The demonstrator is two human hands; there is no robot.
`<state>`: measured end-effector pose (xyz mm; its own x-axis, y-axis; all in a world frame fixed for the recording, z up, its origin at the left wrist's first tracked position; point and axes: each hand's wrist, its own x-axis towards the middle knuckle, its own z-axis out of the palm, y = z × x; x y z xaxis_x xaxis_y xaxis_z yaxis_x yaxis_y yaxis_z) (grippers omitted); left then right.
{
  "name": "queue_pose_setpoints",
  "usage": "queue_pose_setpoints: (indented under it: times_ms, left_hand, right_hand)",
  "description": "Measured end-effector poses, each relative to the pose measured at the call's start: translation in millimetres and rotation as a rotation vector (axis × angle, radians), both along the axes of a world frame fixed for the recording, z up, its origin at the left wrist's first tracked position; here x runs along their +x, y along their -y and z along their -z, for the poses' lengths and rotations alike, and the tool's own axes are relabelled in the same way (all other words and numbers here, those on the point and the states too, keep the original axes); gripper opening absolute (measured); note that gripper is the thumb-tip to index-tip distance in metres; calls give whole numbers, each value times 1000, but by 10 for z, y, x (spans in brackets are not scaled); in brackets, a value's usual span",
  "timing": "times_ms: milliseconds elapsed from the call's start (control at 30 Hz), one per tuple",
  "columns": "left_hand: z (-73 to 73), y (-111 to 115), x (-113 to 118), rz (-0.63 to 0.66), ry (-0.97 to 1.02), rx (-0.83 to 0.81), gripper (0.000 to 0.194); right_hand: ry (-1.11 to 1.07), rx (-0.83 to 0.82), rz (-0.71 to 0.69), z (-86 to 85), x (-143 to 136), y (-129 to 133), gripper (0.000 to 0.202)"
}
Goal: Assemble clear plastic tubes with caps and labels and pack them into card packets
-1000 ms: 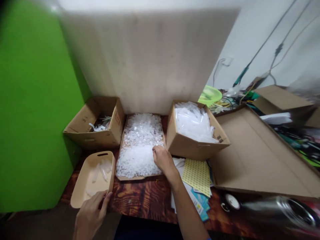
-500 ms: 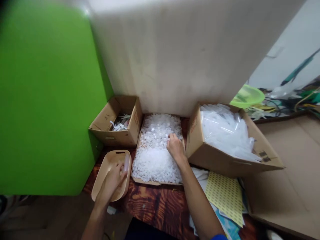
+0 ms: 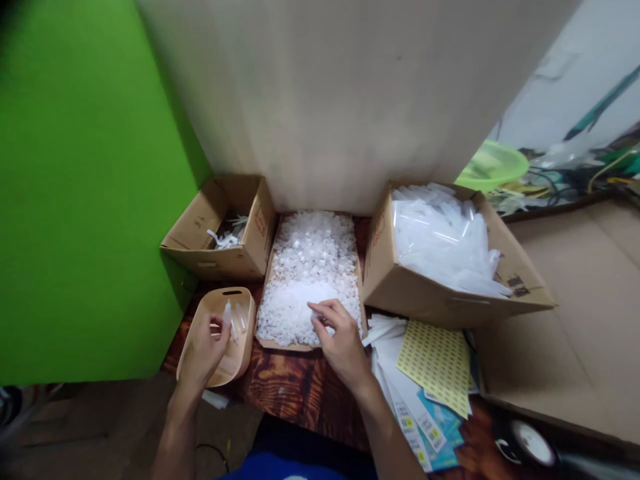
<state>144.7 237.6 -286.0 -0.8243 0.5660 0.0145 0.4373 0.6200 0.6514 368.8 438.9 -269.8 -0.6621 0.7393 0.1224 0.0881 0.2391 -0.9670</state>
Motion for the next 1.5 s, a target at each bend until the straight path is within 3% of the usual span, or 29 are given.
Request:
queue_pose_setpoints:
  times_ms: [100, 200, 267, 400, 533, 667, 767, 967, 1133, 1200, 1300, 1367, 1433, 1500]
  left_hand:
    - [-215, -57, 205, 134, 119, 210, 29]
    - [-432, -169, 512, 408, 131, 257, 25]
    - [-512, -251, 708, 525, 157, 271, 23]
    - [-521, -377, 949, 616, 219, 294, 26]
    - [-490, -443, 1014, 652, 202, 320, 27]
    - [-492, -486, 1042, 755, 225, 314, 28]
    - [-491, -501, 1097, 731, 242, 326, 27]
    - [-409, -487, 1294, 538, 427, 244, 33]
    - [-353, -469, 1342, 772, 179, 462, 23]
    - [-338, -459, 1342, 727, 242, 442, 23]
    - [-326, -450, 1354, 558, 445, 244, 33]
    - [-335, -453, 1365, 509, 452, 155, 36]
    - [-358, -459, 1372, 518, 348, 185, 32]
    - [-386, -463, 1373, 595, 240, 264, 23]
  right_hand:
    - [-67, -130, -18, -79, 34, 210, 20]
    - [-160, -153, -20, -111, 46, 284, 13]
    - [-208, -138, -15, -121, 83, 282, 11]
    - [-213, -108, 18, -121, 274, 255, 10]
    - [-189, -72, 91, -123, 509, 266, 9]
    - [-93, 40, 47, -145, 635, 317, 9]
    - [-52, 70, 38, -123, 670, 364, 9]
    - [-71, 4, 121, -9, 705, 455, 11]
    - [43, -251, 32, 14, 704, 498, 36]
    - [37, -323, 51, 15, 687, 523, 41]
    - [7, -239, 97, 23, 668, 552, 30]
    - [18, -116, 100, 34, 668, 561, 24]
    - [37, -82, 60, 53, 671, 571, 23]
    - [36, -162, 7, 78, 663, 592, 27]
